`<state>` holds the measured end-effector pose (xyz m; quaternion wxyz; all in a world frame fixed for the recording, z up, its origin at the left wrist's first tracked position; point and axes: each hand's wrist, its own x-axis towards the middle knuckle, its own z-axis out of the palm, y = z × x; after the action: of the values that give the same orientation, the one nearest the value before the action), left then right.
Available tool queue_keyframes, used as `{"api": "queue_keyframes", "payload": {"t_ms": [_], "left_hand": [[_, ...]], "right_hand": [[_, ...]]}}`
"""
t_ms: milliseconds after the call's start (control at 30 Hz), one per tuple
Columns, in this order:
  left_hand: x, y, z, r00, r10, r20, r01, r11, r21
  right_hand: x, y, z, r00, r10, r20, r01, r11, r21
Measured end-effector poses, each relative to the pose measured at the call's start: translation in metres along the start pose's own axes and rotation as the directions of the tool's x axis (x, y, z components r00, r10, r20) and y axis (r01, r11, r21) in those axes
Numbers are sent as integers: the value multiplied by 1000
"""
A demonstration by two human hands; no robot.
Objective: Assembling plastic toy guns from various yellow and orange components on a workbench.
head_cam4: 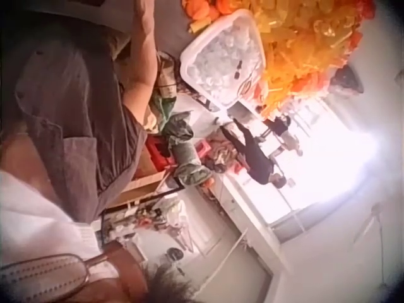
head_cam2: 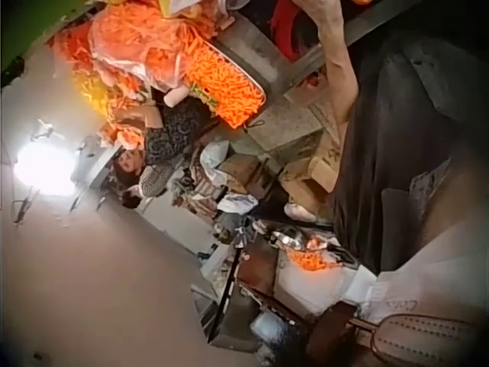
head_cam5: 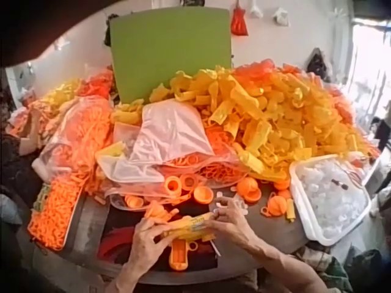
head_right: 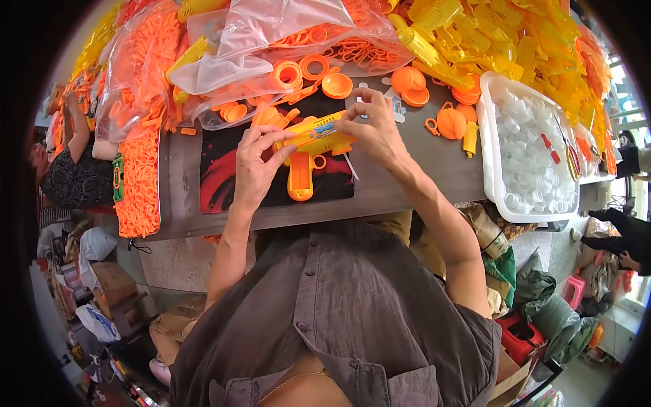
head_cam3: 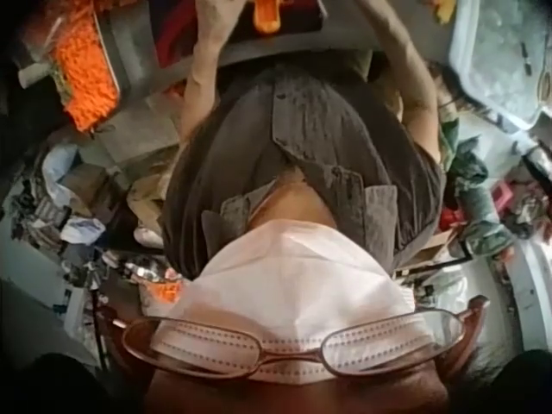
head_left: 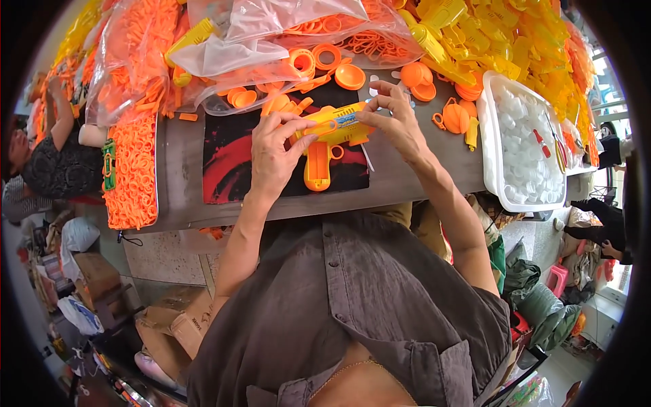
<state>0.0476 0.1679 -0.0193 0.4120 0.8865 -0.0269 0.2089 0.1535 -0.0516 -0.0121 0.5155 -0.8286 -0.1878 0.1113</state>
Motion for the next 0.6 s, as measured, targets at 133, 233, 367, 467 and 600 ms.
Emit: {"api": "queue_keyframes", "payload": {"t_ms": [133,233,367,467,600], "left_hand": [[1,-1,2,998,57,-14,-56,996,72],[2,-1,2,996,84,-16,-81,991,105],[-2,2,2,993,113,-19,-107,972,207],[-6,-6,3,1000,8,-18,-8,1000,-15],[-6,-10,1,994,-103,41,109,976,-190]], "right_hand": [[3,-5,15,995,-100,28,102,991,-81],[5,-7,17,988,-142,54,149,978,-146],[4,-7,18,968,-246,48,250,934,-257],[-1,-16,16,859,-502,104,512,832,-213],[-5,-16,17,726,-627,284,687,637,-351]]}}
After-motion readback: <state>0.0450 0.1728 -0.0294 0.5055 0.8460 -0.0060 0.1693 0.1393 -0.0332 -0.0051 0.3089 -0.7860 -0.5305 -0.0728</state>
